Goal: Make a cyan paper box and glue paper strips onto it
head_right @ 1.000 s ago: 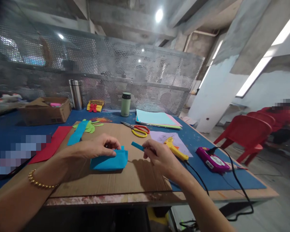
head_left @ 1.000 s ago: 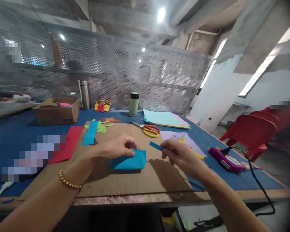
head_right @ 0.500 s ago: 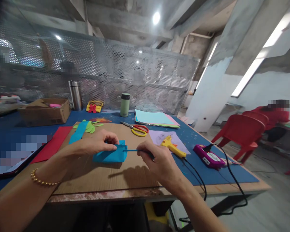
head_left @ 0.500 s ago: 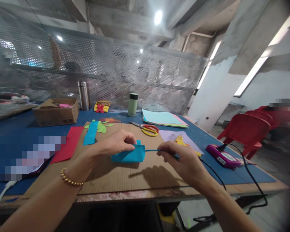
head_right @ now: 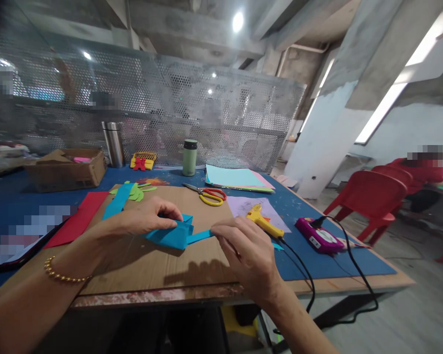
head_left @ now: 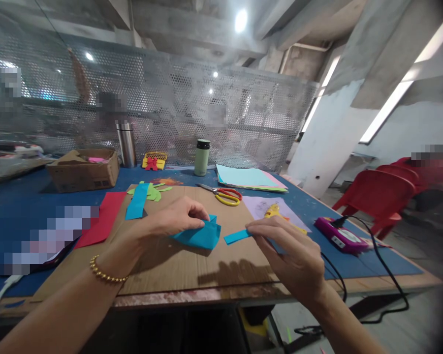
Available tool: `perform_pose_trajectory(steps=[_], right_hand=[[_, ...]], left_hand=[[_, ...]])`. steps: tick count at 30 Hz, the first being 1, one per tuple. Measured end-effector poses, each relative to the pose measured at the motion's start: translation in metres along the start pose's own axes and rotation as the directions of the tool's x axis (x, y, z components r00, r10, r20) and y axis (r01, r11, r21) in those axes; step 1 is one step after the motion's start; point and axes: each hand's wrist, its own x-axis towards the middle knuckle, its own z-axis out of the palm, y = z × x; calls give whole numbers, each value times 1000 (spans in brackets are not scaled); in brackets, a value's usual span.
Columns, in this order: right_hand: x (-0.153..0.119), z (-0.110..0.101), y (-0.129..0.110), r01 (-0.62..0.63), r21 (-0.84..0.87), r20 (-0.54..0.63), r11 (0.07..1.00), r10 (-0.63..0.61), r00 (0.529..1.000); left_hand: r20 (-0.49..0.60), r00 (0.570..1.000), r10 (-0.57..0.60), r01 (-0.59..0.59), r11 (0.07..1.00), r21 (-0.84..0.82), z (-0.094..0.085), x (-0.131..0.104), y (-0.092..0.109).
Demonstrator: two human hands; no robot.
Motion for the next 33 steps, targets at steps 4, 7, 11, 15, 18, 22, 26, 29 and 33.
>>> perform_pose_trajectory(steps=[4, 7, 11, 15, 18, 22, 26, 29, 33], right_hand=[[-5, 0, 3, 68, -71, 37, 995, -65, 997], [-8, 1, 6, 88, -90, 61, 992, -83, 995], [-9, 2, 8, 99, -104, 58, 990, -94, 994], [-6, 4, 8, 94, -135, 66, 986, -86, 994], [-5, 7, 8, 45, -183, 123, 982, -22, 992], [-10, 11, 12, -47, -228, 216, 973, 98, 972], [-16, 13, 17, -130, -246, 256, 960, 194, 947], [-16, 14, 20, -173, -242, 278, 955, 239, 930], [-15, 16, 21, -183, -253, 306, 950, 258, 916]], left_hand=[[-6, 1000, 18, -17, 999, 30, 0, 1, -3], [-19, 999, 33, -32, 998, 51, 0, 1, -5], [-24, 999, 39, -37, 997, 66, 0, 2, -4], [-4, 999, 36, -36, 998, 45, -1, 2, -4], [-4, 999, 34, -34, 998, 44, -1, 2, -3], [-27, 999, 34, -33, 998, 55, 0, 2, -3], [-35, 998, 43, -41, 998, 56, 0, 2, -3], [-21, 999, 43, -41, 998, 51, 0, 1, -4], [-36, 999, 29, -27, 998, 49, 2, 2, -7]])
